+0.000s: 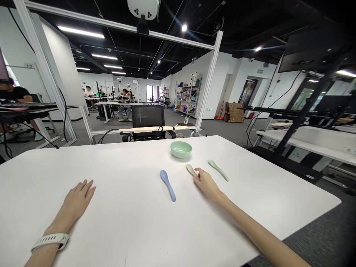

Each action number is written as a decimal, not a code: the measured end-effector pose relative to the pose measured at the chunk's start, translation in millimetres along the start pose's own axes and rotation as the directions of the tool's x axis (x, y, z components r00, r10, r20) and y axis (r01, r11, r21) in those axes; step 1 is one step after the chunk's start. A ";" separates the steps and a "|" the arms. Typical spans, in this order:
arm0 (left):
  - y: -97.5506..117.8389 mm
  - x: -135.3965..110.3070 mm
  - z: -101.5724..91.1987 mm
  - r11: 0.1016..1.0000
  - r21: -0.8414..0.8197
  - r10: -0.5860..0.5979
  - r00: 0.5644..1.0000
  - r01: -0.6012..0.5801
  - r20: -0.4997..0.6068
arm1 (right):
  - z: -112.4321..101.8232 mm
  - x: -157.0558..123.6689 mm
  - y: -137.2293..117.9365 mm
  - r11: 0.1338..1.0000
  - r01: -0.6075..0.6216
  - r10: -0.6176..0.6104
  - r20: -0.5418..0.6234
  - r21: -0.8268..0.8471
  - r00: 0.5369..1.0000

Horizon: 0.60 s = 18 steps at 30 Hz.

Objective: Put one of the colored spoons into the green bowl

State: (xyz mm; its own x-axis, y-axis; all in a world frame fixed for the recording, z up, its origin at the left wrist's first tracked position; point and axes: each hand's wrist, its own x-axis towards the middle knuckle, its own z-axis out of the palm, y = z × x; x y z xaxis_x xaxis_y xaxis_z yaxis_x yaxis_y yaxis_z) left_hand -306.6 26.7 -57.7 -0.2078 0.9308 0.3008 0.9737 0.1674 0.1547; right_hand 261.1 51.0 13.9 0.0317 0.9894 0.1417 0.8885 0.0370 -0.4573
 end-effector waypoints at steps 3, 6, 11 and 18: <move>-2.1 0.2 1.3 1.000 -0.002 0.014 1.000 -0.014 -0.018 | -3.1 -0.8 -2.4 0.999 -0.010 0.010 -0.011 -0.034 1.000; -2.8 0.3 1.6 1.000 0.008 0.023 1.000 -0.022 -0.019 | -4.3 -1.2 -5.0 0.998 -0.014 0.012 -0.021 -0.066 1.000; -1.0 -0.3 0.0 1.000 0.000 0.013 1.000 -0.013 0.008 | -3.7 0.1 -5.2 0.994 -0.015 0.016 0.004 -0.107 1.000; 14.5 -2.8 -20.3 0.995 -0.094 0.023 0.997 -0.030 -0.068 | 2.7 -6.5 -18.4 0.997 0.066 -0.064 -0.030 0.039 0.997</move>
State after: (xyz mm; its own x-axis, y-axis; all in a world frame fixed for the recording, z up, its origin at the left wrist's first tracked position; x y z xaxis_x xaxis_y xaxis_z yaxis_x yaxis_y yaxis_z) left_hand -293.8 19.9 -37.1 -0.1909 0.9102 0.3676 0.9664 0.1085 0.2332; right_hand 243.2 44.3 19.0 -0.0117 0.9802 0.1975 0.8702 0.1072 -0.4809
